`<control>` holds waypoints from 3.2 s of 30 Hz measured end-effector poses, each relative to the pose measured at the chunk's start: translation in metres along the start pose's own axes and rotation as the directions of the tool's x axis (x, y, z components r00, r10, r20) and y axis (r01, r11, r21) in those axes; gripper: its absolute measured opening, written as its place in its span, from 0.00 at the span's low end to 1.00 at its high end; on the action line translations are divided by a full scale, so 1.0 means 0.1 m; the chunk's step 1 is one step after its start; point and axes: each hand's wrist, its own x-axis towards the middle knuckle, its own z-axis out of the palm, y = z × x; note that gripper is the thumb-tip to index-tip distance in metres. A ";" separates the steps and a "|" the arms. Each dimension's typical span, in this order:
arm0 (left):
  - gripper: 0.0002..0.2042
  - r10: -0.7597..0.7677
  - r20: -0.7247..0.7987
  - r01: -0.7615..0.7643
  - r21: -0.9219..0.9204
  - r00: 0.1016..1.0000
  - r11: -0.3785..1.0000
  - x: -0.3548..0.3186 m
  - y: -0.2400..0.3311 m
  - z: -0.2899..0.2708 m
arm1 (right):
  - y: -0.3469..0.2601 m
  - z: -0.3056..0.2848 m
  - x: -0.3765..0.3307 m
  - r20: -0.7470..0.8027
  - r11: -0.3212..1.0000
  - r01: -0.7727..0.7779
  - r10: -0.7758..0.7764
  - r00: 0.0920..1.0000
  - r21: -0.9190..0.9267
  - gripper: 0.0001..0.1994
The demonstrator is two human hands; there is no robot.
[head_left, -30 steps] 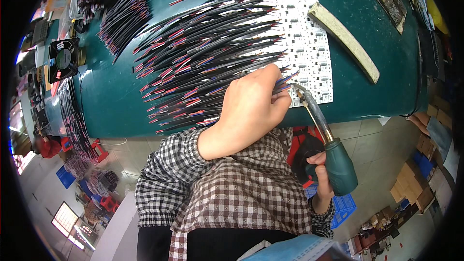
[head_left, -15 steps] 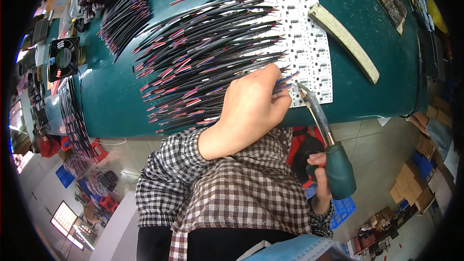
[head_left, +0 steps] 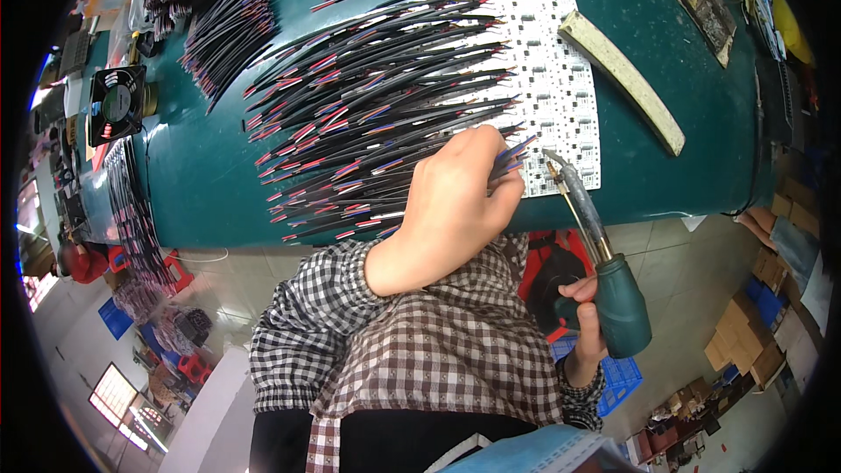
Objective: The person solders wires to LED strips and circuit boards using a soldering iron.
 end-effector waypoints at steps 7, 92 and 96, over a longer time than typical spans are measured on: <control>0.09 0.021 -0.059 -0.020 0.031 0.998 0.999 -0.02 -0.03 0.08 | -0.13 0.14 0.06 -0.095 0.992 -0.120 0.124 0.988 0.046 0.14; 0.06 -0.118 0.119 0.103 0.127 0.986 0.987 -0.07 -0.06 -0.05 | 0.10 0.09 -0.08 -0.169 0.997 -0.008 0.022 0.985 0.080 0.21; 0.06 -0.089 0.086 0.077 0.138 0.992 0.987 -0.07 -0.08 -0.02 | 0.20 0.08 -0.15 -0.140 0.994 -0.002 0.018 0.990 0.111 0.22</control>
